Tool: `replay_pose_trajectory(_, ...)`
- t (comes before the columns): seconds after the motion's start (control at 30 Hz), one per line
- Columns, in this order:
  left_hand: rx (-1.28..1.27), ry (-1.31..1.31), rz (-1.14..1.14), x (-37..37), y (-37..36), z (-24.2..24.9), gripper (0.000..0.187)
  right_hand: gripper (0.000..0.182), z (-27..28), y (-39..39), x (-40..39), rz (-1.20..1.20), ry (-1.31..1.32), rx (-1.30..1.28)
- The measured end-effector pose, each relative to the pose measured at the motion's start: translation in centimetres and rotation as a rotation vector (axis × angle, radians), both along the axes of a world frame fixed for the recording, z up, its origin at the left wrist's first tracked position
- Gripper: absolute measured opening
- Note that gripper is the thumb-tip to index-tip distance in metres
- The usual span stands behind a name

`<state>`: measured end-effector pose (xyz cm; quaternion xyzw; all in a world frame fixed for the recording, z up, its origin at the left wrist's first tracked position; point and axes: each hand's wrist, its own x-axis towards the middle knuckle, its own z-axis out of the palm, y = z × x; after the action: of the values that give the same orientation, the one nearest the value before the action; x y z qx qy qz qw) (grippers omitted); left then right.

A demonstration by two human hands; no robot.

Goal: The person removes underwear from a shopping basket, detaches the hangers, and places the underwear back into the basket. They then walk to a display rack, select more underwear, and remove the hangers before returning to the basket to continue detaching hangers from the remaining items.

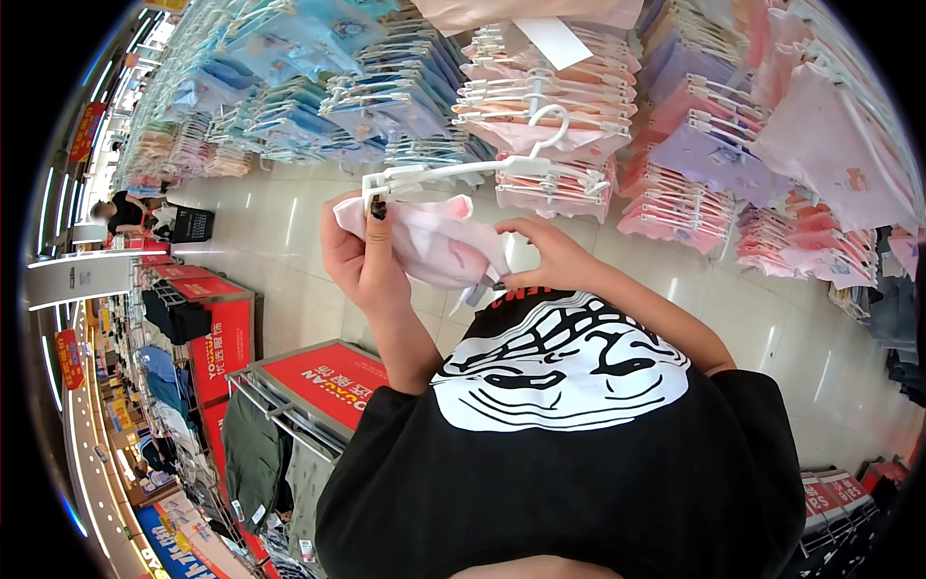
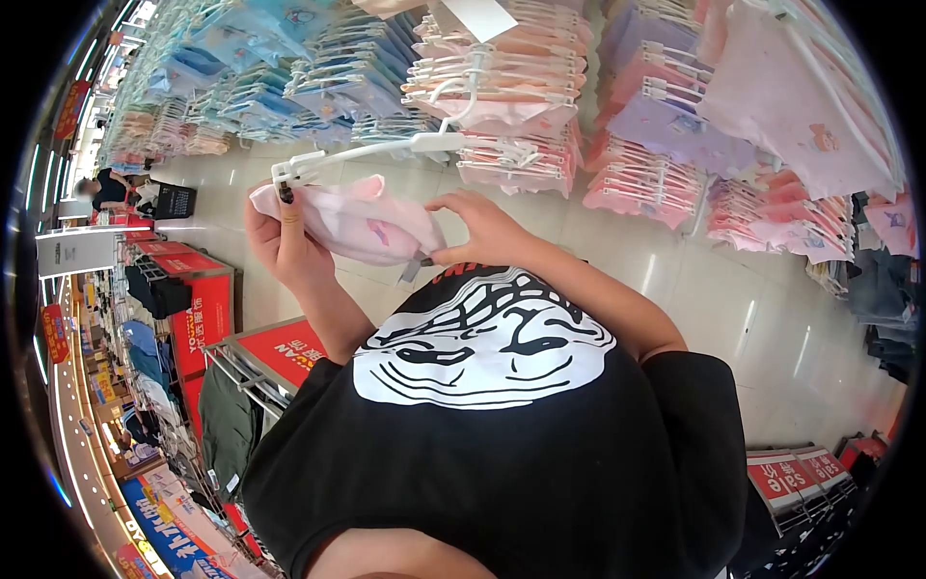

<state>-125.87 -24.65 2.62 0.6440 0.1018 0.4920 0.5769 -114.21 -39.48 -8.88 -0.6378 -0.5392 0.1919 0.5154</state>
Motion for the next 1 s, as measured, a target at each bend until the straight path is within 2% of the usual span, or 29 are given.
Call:
replay_pose_trajectory(0.1,-0.025,-0.025,0.006,-0.2,0.0,0.2,0.011,0.042,0.5,0.5,0.2,-0.013,0.083,-0.078)
replay_pose_trajectory(0.2,-0.04,-0.015,0.113,-0.4,0.2,0.8,0.009,0.03,-1.1,0.1,0.4,-0.081,0.422,-0.009)
replay_pose_trajectory(0.3,-0.061,-0.047,0.135,-1.1,1.4,0.1,0.009,0.022,0.6,-1.8,1.1,-0.11,0.449,-0.156)
replay_pose_trajectory(0.4,-0.1,-0.043,0.139,-1.8,1.9,-0.4,0.01,0.026,0.6,-1.6,0.6,-0.115,0.555,0.017)
replay_pose_trajectory(0.5,-0.142,-0.058,0.155,-1.9,2.0,-0.7,0.01,0.031,2.0,-1.6,0.5,-0.067,0.583,0.009)
replay_pose_trajectory(0.6,-0.18,-0.072,0.178,-2.1,2.5,-1.1,0.011,0.036,0.1,-1.4,0.3,-0.082,0.467,0.183)
replay_pose_trajectory(0.7,-0.197,-0.082,0.185,-2.5,3.4,-1.6,0.011,0.031,-1.1,-1.7,0.6,-0.075,0.614,0.258)
replay_pose_trajectory(0.8,-0.214,-0.078,0.171,-2.8,3.6,-2.0,0.012,0.022,-0.7,-2.4,1.1,-0.107,0.863,0.087)
replay_pose_trajectory(0.9,-0.258,-0.054,0.174,-2.8,3.5,-2.4,0.011,0.015,-1.3,-2.4,1.6,-0.13,0.962,-0.01)
replay_pose_trajectory(1.0,-0.298,-0.052,0.175,-2.6,3.3,-2.8,0.011,0.014,-2.3,-2.2,1.4,-0.158,0.988,0.046)
